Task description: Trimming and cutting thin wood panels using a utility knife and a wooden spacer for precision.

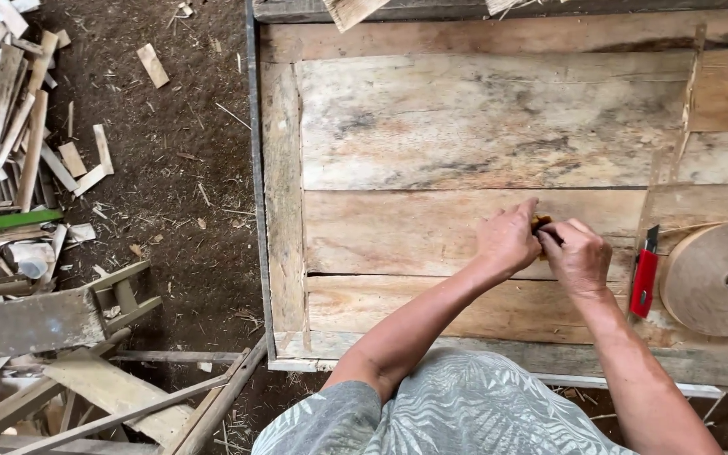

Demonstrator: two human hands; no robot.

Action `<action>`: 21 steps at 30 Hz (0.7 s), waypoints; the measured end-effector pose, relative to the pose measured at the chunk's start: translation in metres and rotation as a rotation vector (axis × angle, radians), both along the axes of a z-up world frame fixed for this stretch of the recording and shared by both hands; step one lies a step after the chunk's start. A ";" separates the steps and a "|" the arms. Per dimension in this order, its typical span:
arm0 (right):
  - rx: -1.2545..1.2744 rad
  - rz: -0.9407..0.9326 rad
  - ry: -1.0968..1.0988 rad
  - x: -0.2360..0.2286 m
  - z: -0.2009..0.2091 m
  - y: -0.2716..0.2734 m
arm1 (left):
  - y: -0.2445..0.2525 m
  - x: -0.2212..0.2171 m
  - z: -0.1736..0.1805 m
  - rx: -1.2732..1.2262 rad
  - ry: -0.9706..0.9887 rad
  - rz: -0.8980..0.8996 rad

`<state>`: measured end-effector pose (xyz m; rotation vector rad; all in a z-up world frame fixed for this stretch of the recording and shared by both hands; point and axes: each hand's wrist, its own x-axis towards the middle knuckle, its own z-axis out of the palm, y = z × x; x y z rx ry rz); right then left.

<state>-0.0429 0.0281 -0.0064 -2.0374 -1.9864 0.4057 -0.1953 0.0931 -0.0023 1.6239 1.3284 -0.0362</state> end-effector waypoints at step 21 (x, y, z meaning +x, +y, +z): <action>0.235 0.060 -0.057 0.013 0.007 0.018 | 0.007 0.013 -0.020 0.085 0.057 0.027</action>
